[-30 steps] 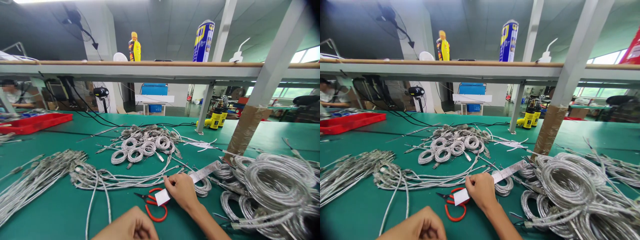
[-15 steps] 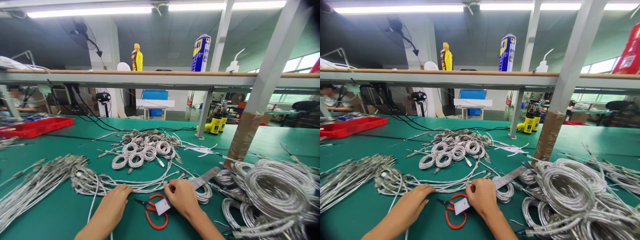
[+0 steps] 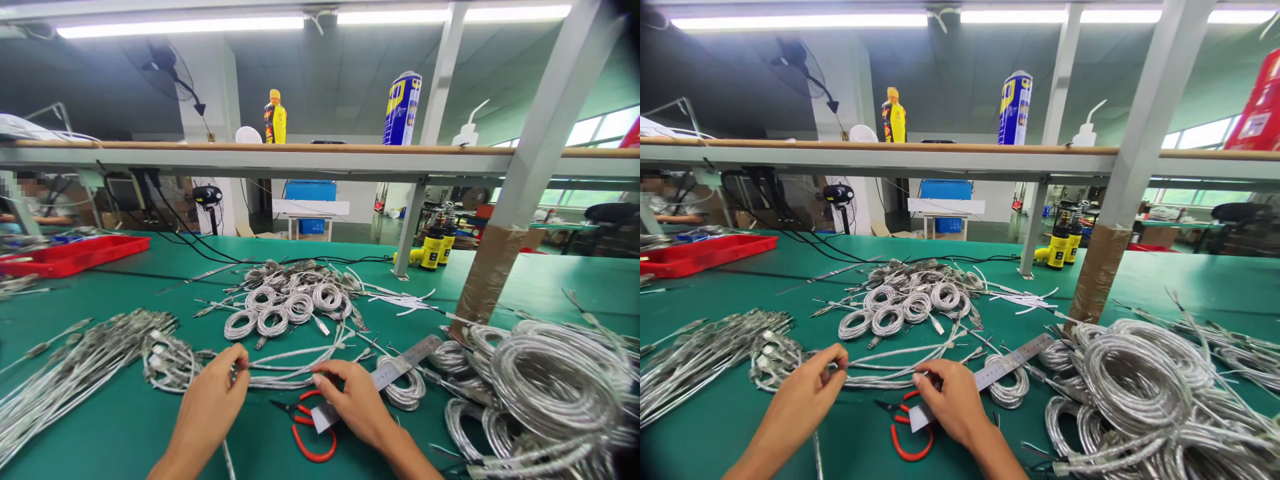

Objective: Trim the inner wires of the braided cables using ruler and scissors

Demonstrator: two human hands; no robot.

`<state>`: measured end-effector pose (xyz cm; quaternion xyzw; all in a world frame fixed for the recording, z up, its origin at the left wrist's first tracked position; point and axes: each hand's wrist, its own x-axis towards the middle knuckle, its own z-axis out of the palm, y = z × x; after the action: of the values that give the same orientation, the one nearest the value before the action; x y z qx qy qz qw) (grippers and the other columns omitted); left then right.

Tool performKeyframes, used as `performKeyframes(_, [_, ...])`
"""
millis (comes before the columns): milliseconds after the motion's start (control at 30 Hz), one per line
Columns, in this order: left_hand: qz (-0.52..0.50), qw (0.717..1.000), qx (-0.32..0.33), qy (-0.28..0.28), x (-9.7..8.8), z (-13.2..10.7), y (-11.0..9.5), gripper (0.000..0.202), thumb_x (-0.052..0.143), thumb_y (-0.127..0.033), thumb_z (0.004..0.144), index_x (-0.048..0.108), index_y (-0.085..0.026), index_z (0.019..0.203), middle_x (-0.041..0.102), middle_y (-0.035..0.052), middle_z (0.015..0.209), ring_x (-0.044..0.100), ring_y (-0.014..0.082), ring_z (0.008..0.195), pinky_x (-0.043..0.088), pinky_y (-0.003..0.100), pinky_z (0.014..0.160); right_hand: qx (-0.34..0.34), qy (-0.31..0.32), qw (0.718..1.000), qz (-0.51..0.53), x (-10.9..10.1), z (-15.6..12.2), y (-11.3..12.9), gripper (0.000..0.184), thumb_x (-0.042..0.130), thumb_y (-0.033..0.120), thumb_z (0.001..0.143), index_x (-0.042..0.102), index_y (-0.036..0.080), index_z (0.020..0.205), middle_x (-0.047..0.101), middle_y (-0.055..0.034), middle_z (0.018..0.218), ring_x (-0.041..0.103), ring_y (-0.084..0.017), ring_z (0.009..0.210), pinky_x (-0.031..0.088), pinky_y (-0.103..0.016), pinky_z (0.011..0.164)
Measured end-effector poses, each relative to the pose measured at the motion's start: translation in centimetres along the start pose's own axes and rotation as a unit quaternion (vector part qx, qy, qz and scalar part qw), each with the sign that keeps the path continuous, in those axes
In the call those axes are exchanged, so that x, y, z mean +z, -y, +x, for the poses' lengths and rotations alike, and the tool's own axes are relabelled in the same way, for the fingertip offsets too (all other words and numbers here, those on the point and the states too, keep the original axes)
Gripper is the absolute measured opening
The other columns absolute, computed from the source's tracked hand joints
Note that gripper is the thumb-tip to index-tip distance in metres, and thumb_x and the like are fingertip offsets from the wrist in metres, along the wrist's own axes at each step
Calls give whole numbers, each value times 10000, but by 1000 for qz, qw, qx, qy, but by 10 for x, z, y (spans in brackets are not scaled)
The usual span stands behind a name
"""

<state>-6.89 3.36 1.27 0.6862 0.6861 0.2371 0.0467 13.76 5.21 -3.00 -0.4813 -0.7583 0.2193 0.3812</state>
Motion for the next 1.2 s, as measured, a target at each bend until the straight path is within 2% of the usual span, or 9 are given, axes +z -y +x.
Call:
performKeyframes(167, [17,994,50,98,6,-2,8,188,333,-33,588,382,-213,570,463,-37,521,480,141,525,266,198,474,73,17,953,295,2,7,-5,465,522,336,730,442,173,1157,517,35,588,464,-106,519,367,-221,505])
performKeyframes(367, [175,980,12,96,4,-2,15,286,299,24,632,471,-204,627,587,44,636,570,203,601,261,247,468,133,-17,848,512,-8,13,-4,317,575,290,653,558,158,940,518,36,529,430,-67,419,314,-187,432])
performKeyframes(467, [207,973,10,101,-1,1,22,317,294,24,636,517,-198,671,605,65,676,582,228,636,315,268,490,146,-15,823,549,-10,13,0,243,584,294,657,579,159,860,545,21,569,470,-66,441,344,-192,471])
performKeyframes(567, [170,976,44,127,-5,0,29,310,373,-9,582,584,-177,737,605,95,827,554,265,814,381,340,641,136,2,845,517,-8,12,3,222,577,332,694,598,153,823,546,16,582,484,-72,475,361,-202,499])
performKeyframes(700, [-64,969,84,222,-4,-8,24,516,506,-89,564,531,-244,1055,509,49,1117,464,225,983,345,335,837,84,61,899,425,0,7,9,202,601,330,686,640,137,733,559,-2,652,435,-60,495,339,-187,472])
performKeyframes(833, [-316,909,49,266,14,-17,-1,459,486,-313,724,403,-252,1172,553,49,1016,520,110,585,427,242,550,67,118,891,433,13,1,19,227,624,349,662,652,160,783,516,28,586,386,-49,445,309,-171,413])
performKeyframes(933, [-453,846,5,280,31,-18,-16,566,489,-380,729,277,-206,1223,612,31,775,419,45,349,312,168,342,53,114,886,447,20,-1,22,193,662,323,625,659,166,737,513,32,575,400,-54,466,316,-167,424])
performKeyframes(1033, [-511,812,-18,280,42,-18,-19,585,503,-411,723,278,-141,1190,546,-53,470,351,31,264,230,129,288,81,78,886,449,22,1,20,220,667,339,613,650,166,748,489,42,520,376,-51,422,297,-165,391])
performKeyframes(1200, [-534,772,-49,340,49,-25,-20,519,520,-422,717,337,-124,1101,562,-43,440,424,51,251,281,114,261,96,13,895,435,14,6,18,217,650,344,632,620,130,645,511,26,567,359,-39,434,284,-162,398])
